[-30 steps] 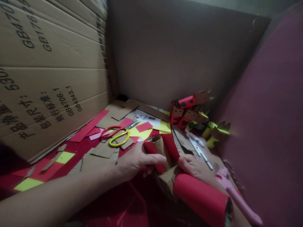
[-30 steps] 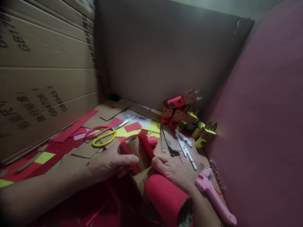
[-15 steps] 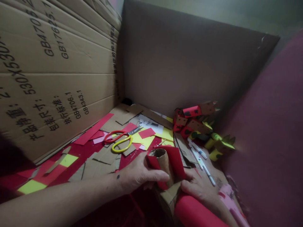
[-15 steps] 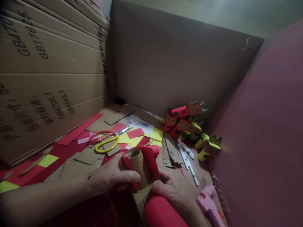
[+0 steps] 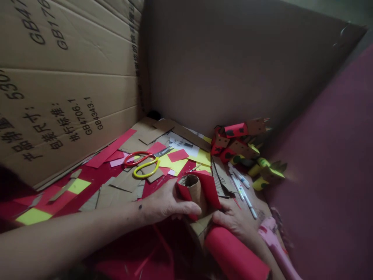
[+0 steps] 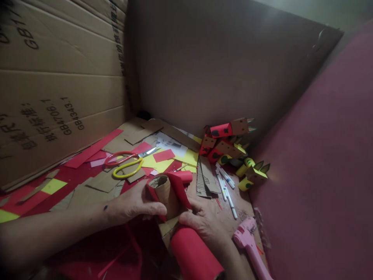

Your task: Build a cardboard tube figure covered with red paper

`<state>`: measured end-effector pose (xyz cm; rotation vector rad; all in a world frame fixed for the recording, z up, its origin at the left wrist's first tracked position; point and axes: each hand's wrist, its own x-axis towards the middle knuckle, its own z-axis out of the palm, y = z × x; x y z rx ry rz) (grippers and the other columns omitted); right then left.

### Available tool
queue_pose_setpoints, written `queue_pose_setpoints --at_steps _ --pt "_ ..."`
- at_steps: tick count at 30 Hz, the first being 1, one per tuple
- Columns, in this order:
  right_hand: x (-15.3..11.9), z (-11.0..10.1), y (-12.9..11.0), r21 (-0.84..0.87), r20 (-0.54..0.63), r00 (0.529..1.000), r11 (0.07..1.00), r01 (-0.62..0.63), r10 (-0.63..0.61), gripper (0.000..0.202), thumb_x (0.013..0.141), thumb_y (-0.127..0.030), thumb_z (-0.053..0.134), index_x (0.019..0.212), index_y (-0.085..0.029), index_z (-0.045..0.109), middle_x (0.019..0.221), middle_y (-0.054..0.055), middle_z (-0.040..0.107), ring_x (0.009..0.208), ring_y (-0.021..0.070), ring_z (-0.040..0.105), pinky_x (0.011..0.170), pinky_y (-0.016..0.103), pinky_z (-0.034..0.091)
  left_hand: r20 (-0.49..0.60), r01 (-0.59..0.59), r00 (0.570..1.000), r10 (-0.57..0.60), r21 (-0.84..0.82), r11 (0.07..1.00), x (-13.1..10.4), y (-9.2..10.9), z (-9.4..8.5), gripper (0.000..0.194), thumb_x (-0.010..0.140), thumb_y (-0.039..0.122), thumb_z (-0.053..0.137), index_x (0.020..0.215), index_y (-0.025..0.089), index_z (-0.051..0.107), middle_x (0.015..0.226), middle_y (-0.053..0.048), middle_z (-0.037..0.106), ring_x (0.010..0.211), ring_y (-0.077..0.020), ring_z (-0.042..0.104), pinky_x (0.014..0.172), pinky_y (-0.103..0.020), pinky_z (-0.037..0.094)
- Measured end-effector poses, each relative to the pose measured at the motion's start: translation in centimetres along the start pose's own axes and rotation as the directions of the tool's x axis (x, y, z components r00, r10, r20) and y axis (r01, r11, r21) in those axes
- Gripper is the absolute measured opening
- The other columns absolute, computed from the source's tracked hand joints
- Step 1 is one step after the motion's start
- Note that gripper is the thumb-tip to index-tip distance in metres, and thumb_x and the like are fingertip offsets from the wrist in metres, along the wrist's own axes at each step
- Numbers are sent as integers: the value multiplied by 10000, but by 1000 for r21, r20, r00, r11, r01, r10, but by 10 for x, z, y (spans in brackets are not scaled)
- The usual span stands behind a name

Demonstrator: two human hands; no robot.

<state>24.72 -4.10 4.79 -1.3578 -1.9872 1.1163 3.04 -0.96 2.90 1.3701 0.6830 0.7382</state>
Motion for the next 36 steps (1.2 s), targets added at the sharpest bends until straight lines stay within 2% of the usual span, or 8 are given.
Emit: queue_pose_setpoints --at_steps 5,9,12,19,22,27,32,36 --pt "2 -1 1 2 27 999 999 36 -36 362 807 -416 561 1088 -237 701 975 17 715 874 238 616 815 319 449 -21 7 1000 -8 -27 1000 1 -1 0 322 629 356 789 738 141 575 501 49 513 425 -74 426 404 -191 326" --pt "2 0 -3 76 30 997 995 68 -70 390 827 -449 549 1122 -235 690 1031 7 710 926 231 615 815 300 434 -35 21 999 -22 -33 999 1 -1 0 345 631 365 792 759 141 563 508 56 508 430 -68 416 409 -185 324" --pt "3 2 -1 185 8 999 982 47 -49 427 801 -490 579 1117 -229 696 1056 18 710 998 259 603 844 324 433 -38 22 999 -23 -36 999 1 -2 0 353 630 377 795 742 136 562 507 55 505 432 -64 413 411 -181 324" --pt "4 2 14 267 -13 1000 964 7 -4 459 746 -522 669 1135 -279 688 1208 34 667 1172 299 547 993 408 383 -56 12 998 -16 -63 998 1 -6 -1 335 628 354 804 700 132 563 486 54 506 429 -63 424 411 -178 321" --pt "5 3 15 350 -29 999 937 -9 20 493 699 -541 712 1113 -274 698 1244 49 647 1215 315 522 1039 440 351 -60 3 998 -7 -69 998 2 -5 -1 326 627 337 809 700 133 566 493 55 517 429 -58 426 412 -172 329" --pt "6 6 11 409 -50 998 912 -5 28 489 652 -526 757 1066 -269 721 1157 66 696 1176 310 557 1067 461 331 -64 8 998 -14 -84 996 3 -3 0 321 615 312 815 696 132 562 498 59 517 429 -56 424 410 -170 333" --pt "6 11 10 599 -82 989 799 -51 125 428 546 -438 846 938 -291 762 1106 55 719 1105 310 607 988 452 429 -70 1 998 -7 -82 997 2 -2 0 315 622 316 813 715 137 571 501 58 524 433 -61 428 414 -175 337" --pt "6 15 10 658 -132 985 753 5 109 325 540 -418 853 828 -286 778 1168 41 691 1158 296 577 989 399 440 -70 -19 997 13 -91 996 1 2 0 303 628 315 810 700 139 573 512 50 540 444 -67 439 422 -181 342"
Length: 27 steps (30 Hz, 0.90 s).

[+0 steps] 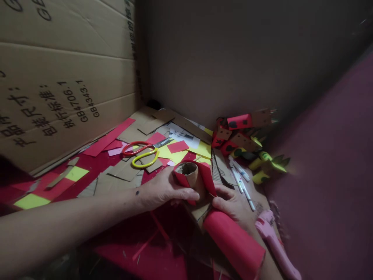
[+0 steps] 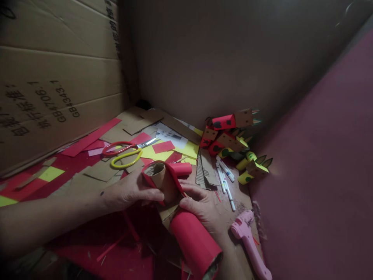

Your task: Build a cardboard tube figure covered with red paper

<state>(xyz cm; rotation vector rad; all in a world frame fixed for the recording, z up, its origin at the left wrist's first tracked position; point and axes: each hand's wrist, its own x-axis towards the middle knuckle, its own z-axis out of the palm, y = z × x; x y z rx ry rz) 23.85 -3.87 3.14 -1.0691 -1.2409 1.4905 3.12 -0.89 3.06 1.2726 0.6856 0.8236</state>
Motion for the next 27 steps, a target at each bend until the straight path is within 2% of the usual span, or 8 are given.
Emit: queue_pose_setpoints --at_steps 4,8,11,18,21,24,27 --pt "0 0 -1 -33 2 999 999 40 -40 288 605 -419 821 866 -306 774 1208 39 671 1172 293 573 997 410 440 -8 -6 1000 6 -33 999 -1 3 2 286 629 296 809 709 140 583 516 56 538 443 -65 436 420 -178 342" --pt "0 -6 -3 -195 130 987 974 116 -92 324 724 -416 740 1041 -354 713 1288 19 617 1265 274 497 1094 443 333 18 -1 1000 2 -72 997 0 2 1 274 621 258 810 750 137 600 533 59 544 430 -50 416 409 -169 333" --pt "1 -11 -3 -270 188 976 950 159 -110 329 773 -433 688 1095 -369 674 1317 9 590 1306 270 451 1123 471 277 42 -1 999 3 -65 998 1 -1 0 264 636 246 800 783 129 615 572 48 557 445 -44 423 418 -165 348" --pt "0 -13 -4 -350 176 982 928 126 -67 348 814 -493 620 1138 -370 645 1334 -9 572 1321 268 432 1140 477 245 22 18 1000 -17 -37 999 1 2 1 338 622 307 806 840 123 624 543 43 544 412 -52 423 395 -175 345" --pt "-2 -13 -8 -385 150 987 915 117 -63 343 857 -505 552 1156 -362 642 1335 -4 575 1322 267 430 1143 477 233 4 18 1000 -18 -10 1000 0 3 1 337 622 348 805 795 134 611 523 40 550 404 -61 444 388 -176 350" --pt "-3 -11 -7 -333 83 996 941 64 -38 309 857 -466 579 1116 -332 681 1311 17 601 1300 264 455 1134 460 250 7 24 1000 -24 17 1000 1 2 0 325 627 360 803 753 136 604 508 37 547 404 -67 456 395 -182 364" --pt "-1 -4 -2 -113 23 1000 994 -15 18 248 757 -401 719 973 -284 750 1157 48 697 1146 268 588 1018 426 417 28 46 998 -47 61 997 2 -1 -1 326 643 385 789 749 129 619 479 37 527 400 -79 460 386 -188 361"
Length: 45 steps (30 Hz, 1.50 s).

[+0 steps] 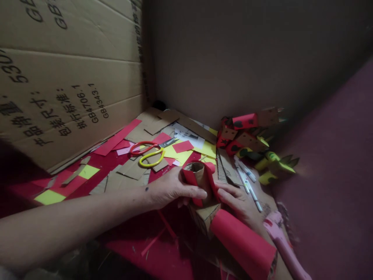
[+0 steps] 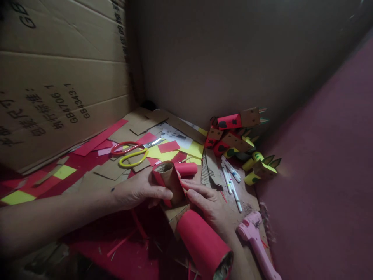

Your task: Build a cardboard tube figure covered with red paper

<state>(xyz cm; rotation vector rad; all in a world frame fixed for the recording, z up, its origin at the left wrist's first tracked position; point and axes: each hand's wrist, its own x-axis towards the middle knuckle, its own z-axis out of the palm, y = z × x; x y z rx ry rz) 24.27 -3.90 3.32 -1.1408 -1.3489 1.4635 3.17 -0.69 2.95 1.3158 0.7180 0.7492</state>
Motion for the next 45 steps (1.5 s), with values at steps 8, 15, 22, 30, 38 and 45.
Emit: queue_pose_setpoints --at_steps 8,15,22,30,38,45 --pt "4 17 -3 293 4 1000 956 -10 9 185 604 -207 828 722 -234 688 985 -6 722 841 188 679 713 309 542 90 12 996 -11 -10 1000 -2 3 6 355 651 335 788 918 138 662 541 45 549 420 -62 451 389 -165 363" --pt "7 18 -11 193 47 998 980 -52 43 327 571 -219 835 765 -211 572 798 -37 655 663 115 623 575 224 505 59 42 997 -43 14 999 -3 6 7 225 689 323 745 781 137 659 487 36 562 392 -76 467 344 -162 369" --pt "11 17 -16 122 97 988 984 -130 118 338 606 -264 808 817 -220 548 711 -62 615 565 89 578 547 215 477 19 48 999 -49 48 998 -2 4 9 279 696 382 741 753 125 649 470 33 546 380 -81 484 350 -170 386" --pt "9 17 -12 164 115 992 984 -74 56 364 610 -255 804 947 -235 668 825 -4 698 709 148 651 673 278 530 -5 40 999 -39 54 998 -6 7 14 428 706 347 741 1060 144 610 546 39 586 424 -97 517 383 -195 433" --pt "-1 4 -6 149 104 993 988 37 -53 421 623 -305 818 1025 -277 697 966 32 740 900 203 670 809 329 509 112 -22 993 40 -161 987 -18 16 23 499 680 166 749 1106 175 489 830 -19 672 636 -137 638 550 -249 538" --pt "-5 6 -10 127 155 987 992 15 -35 423 640 -272 812 1048 -293 705 1061 32 727 981 213 656 838 329 504 81 -36 996 39 -31 999 -15 4 21 482 673 216 773 1078 177 515 703 7 661 529 -123 601 488 -235 510"
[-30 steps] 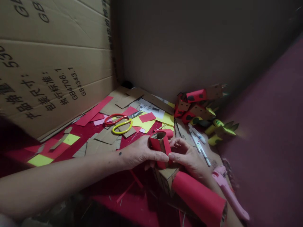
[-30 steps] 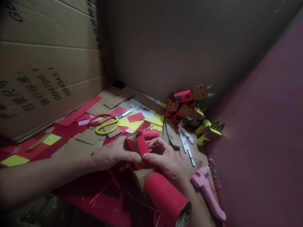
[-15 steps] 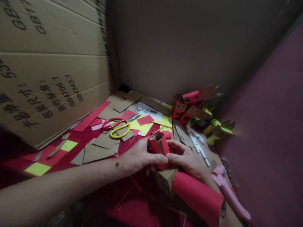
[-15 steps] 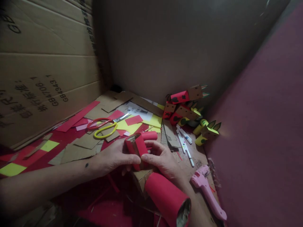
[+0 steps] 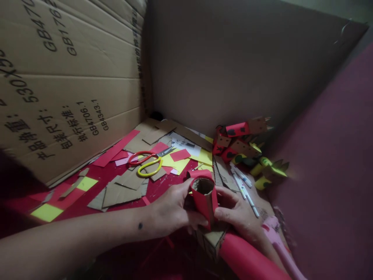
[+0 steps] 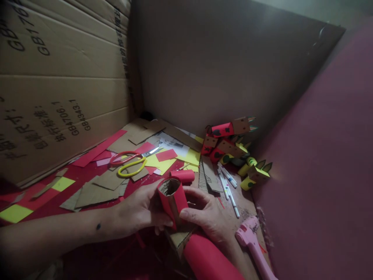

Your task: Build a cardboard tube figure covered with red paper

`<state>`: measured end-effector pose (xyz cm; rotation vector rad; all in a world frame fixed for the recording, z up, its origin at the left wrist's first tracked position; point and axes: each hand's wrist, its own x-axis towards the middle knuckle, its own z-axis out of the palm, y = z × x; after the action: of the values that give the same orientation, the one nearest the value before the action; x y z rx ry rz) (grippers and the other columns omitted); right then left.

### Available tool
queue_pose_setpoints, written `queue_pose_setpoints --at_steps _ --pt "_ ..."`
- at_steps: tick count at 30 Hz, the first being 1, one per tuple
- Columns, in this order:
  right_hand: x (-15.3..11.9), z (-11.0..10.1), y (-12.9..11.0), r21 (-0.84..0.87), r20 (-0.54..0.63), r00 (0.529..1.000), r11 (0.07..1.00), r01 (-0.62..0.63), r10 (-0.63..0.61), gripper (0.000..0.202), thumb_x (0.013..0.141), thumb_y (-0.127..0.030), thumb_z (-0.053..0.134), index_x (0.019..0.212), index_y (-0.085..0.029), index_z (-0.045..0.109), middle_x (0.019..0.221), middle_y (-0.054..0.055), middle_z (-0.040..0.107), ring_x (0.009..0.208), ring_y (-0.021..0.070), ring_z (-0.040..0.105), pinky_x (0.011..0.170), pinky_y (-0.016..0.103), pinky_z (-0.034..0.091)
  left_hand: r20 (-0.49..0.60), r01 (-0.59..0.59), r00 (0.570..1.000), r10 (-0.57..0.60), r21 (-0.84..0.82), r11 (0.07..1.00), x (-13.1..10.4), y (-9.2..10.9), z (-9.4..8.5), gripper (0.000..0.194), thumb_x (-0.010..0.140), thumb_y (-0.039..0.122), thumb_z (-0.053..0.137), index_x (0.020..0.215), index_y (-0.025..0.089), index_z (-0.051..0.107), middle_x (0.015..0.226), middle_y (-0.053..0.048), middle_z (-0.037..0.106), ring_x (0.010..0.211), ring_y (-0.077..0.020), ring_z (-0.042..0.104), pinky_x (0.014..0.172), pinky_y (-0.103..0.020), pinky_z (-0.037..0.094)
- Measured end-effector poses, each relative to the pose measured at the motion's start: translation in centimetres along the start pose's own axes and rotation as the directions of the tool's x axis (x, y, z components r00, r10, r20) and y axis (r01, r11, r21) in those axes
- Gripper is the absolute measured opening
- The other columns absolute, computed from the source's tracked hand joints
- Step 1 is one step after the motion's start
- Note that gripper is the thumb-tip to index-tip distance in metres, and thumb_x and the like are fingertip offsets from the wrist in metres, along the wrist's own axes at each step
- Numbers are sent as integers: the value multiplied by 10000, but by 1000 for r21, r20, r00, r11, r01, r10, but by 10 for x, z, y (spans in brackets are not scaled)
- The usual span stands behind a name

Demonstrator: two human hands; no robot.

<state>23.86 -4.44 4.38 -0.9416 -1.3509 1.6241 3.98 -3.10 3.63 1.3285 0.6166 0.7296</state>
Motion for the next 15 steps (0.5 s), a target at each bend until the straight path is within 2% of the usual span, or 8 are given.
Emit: queue_pose_setpoints --at_steps 6,8,11,15 --pt "-2 0 3 36 -6 1000 999 8 -7 405 633 -243 818 1018 -328 722 997 4 749 903 179 681 823 293 508 -16 -29 999 32 148 989 -3 -3 0 478 689 304 772 1085 183 533 685 15 643 505 -122 564 452 -233 462" --pt "-1 -1 6 45 -24 1000 999 15 -14 408 629 -252 819 1017 -329 723 993 7 752 904 188 684 813 295 515 -28 -94 994 102 214 972 -3 -1 -1 489 674 284 783 1089 181 547 785 -10 667 628 -156 611 539 -262 502" --pt "-1 -1 8 54 -27 999 998 32 -30 409 612 -246 825 1001 -328 730 1001 6 750 890 202 692 818 323 527 -23 -215 973 232 294 931 -3 3 -2 509 654 271 799 1094 177 561 996 -51 664 885 -215 626 751 -324 530" --pt "-2 2 6 65 -39 998 997 50 -47 416 597 -248 834 996 -307 735 987 13 753 897 211 691 857 347 518 10 -324 932 362 470 821 -3 3 -4 500 656 316 796 1075 165 571 1029 -69 632 898 -227 612 789 -358 522"
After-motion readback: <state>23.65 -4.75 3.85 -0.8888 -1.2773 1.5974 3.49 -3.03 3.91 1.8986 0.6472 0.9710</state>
